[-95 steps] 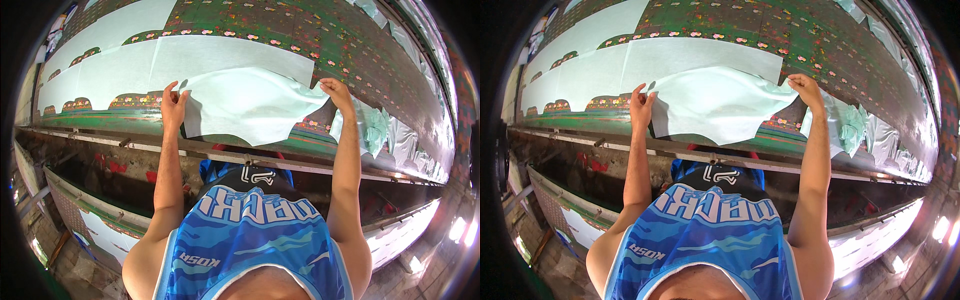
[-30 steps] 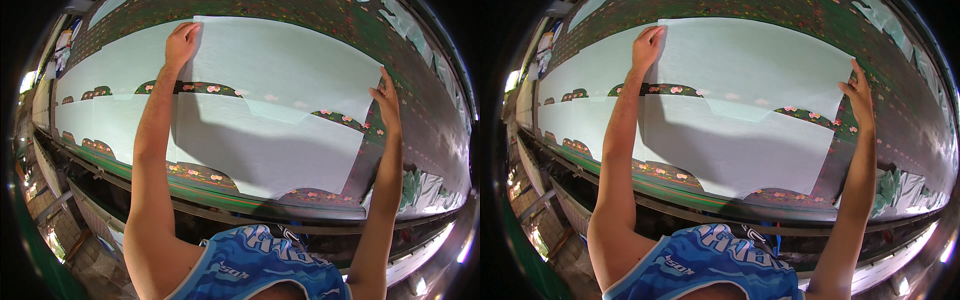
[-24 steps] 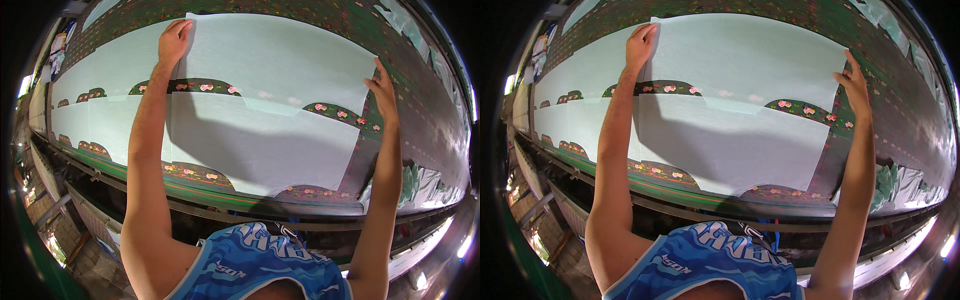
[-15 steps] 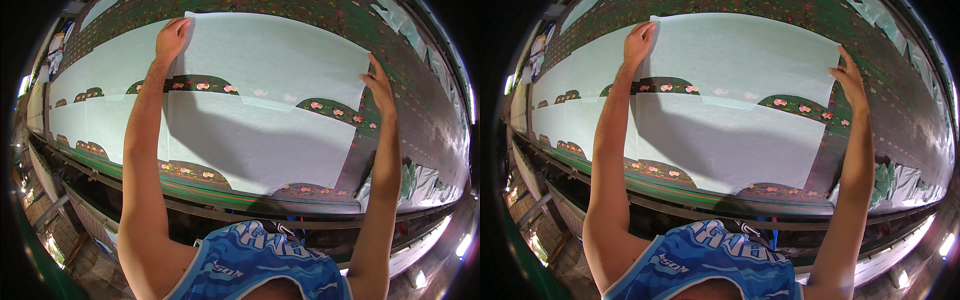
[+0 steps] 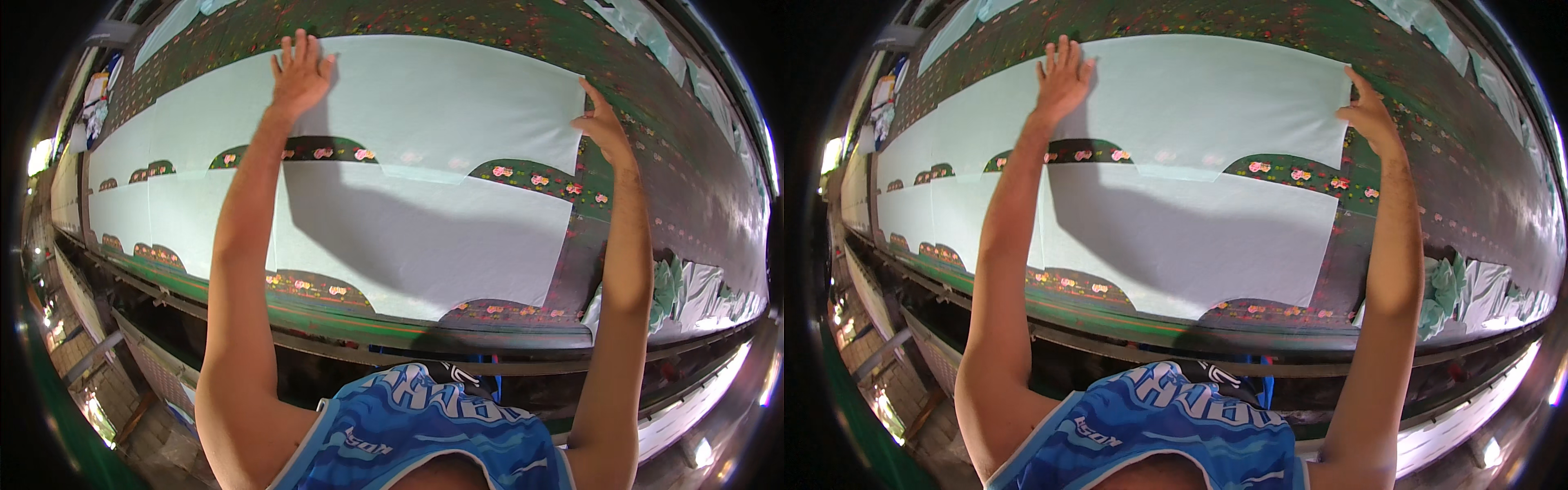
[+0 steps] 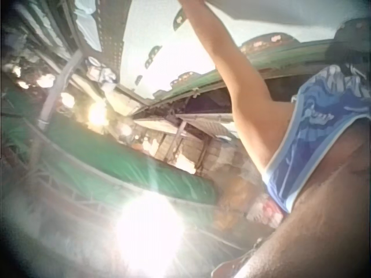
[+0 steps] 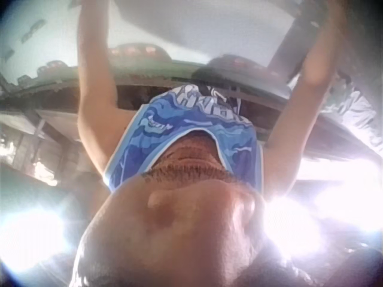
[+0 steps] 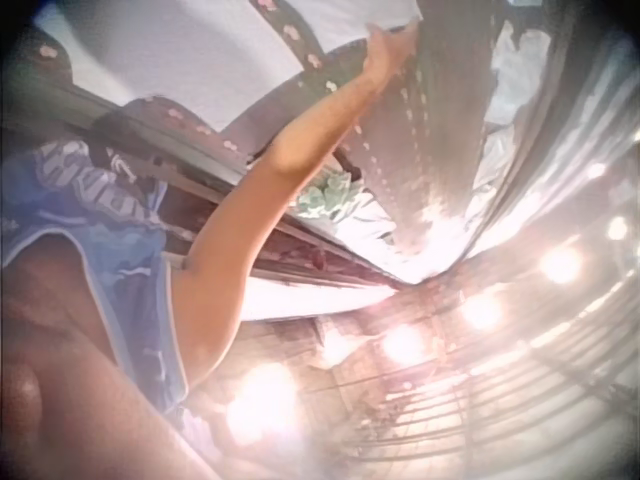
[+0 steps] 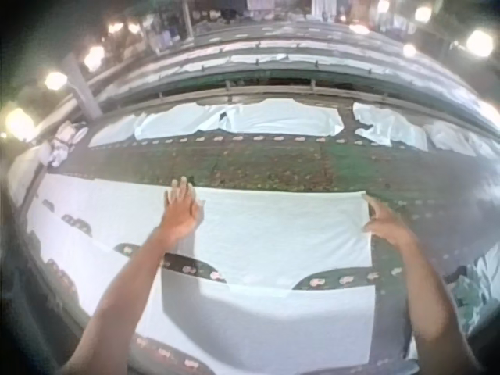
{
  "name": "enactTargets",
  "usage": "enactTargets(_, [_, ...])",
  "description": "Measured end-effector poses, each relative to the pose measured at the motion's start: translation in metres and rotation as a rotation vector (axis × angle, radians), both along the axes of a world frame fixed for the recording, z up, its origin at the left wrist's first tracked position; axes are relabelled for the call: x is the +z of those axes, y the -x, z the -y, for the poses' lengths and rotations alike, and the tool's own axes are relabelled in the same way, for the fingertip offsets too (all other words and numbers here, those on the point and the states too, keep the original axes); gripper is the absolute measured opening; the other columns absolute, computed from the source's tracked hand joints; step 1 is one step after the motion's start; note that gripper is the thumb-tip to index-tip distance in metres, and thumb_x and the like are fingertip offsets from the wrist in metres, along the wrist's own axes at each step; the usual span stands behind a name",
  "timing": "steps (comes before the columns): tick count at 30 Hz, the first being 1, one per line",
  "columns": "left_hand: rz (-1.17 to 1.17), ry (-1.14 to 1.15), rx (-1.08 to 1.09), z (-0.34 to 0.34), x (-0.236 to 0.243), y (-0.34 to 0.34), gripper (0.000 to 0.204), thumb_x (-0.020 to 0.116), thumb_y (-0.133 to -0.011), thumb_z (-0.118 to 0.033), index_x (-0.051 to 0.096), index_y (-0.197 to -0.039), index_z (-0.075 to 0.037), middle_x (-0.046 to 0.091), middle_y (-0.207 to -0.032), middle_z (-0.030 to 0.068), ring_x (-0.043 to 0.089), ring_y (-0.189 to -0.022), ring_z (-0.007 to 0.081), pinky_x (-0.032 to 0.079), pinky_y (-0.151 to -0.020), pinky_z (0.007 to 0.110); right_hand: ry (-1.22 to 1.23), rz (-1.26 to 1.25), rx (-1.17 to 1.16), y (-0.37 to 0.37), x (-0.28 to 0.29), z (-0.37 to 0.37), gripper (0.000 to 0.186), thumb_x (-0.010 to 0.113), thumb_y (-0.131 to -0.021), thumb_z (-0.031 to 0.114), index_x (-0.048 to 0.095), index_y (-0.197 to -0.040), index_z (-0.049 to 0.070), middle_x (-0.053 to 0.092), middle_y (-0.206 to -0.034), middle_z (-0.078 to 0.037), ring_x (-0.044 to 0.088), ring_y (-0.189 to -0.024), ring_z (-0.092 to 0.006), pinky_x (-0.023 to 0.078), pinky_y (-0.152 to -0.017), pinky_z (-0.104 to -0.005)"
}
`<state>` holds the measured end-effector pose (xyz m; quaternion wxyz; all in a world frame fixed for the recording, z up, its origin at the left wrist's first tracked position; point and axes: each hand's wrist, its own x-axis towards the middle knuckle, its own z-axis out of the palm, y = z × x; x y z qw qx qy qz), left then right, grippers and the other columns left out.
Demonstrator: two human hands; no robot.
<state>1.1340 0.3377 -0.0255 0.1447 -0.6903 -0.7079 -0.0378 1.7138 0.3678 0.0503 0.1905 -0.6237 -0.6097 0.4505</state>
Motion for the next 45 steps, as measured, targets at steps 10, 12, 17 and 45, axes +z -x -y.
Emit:
enactTargets(10, [0.231, 0.107, -0.597, -0.008, 0.022, -0.306, 0.081, 0.032, -0.107, -0.059, 0.029, -0.161, 0.002, 0.024, -0.17, 0.02, 0.017, -0.16, 0.0365, 0.012, -0.128, 0.058, -0.286, 0.19, 0.111, 0.008, -0.017, 0.018, 0.1, 0.071, -0.071, 0.0, 0.033, -0.163, 0.01, 0.042, -0.16, -0.018, 0.047, -0.136, -0.0297, 0.042, -0.111, -0.0358])
enactTargets(12, [0.263, 0.088, -0.587, -0.018, 0.02, -0.345, 0.081, 0.031, -0.107, -0.059, 0.029, -0.161, 0.002, 0.026, -0.17, 0.0199, 0.018, -0.159, 0.037, 0.013, -0.128, 0.059, -0.286, 0.225, 0.102, 0.015, -0.008, 0.04, 0.1, 0.071, -0.07, 0.001, 0.033, -0.163, 0.008, 0.04, -0.161, -0.022, 0.039, -0.15, -0.0347, 0.041, -0.116, -0.0383])
enactTargets(17, [0.273, 0.001, -0.55, -0.008, 0.014, -0.419, 0.082, 0.031, -0.107, -0.06, 0.031, -0.161, 0.002, 0.027, -0.169, 0.0194, 0.021, -0.158, 0.0367, 0.013, -0.127, 0.06, -0.223, 0.207, -0.03, 0.013, 0.025, 0.078, 0.095, 0.066, -0.075, -0.006, 0.033, -0.163, 0.01, 0.038, -0.162, -0.02, 0.047, -0.143, -0.0308, 0.054, -0.098, -0.0343])
enactTargets(45, [0.312, 0.283, -0.302, 0.144, 0.033, -0.385, 0.07, 0.031, -0.11, -0.056, 0.032, -0.163, -0.011, 0.022, -0.173, 0.0076, 0.014, -0.158, 0.0465, 0.012, -0.127, 0.061, -0.304, -0.008, -0.18, -0.125, 0.053, 0.353, 0.045, 0.069, -0.092, 0.002, 0.065, -0.136, 0.008, 0.073, -0.119, -0.01, 0.068, -0.082, -0.016, 0.054, -0.071, -0.0306])
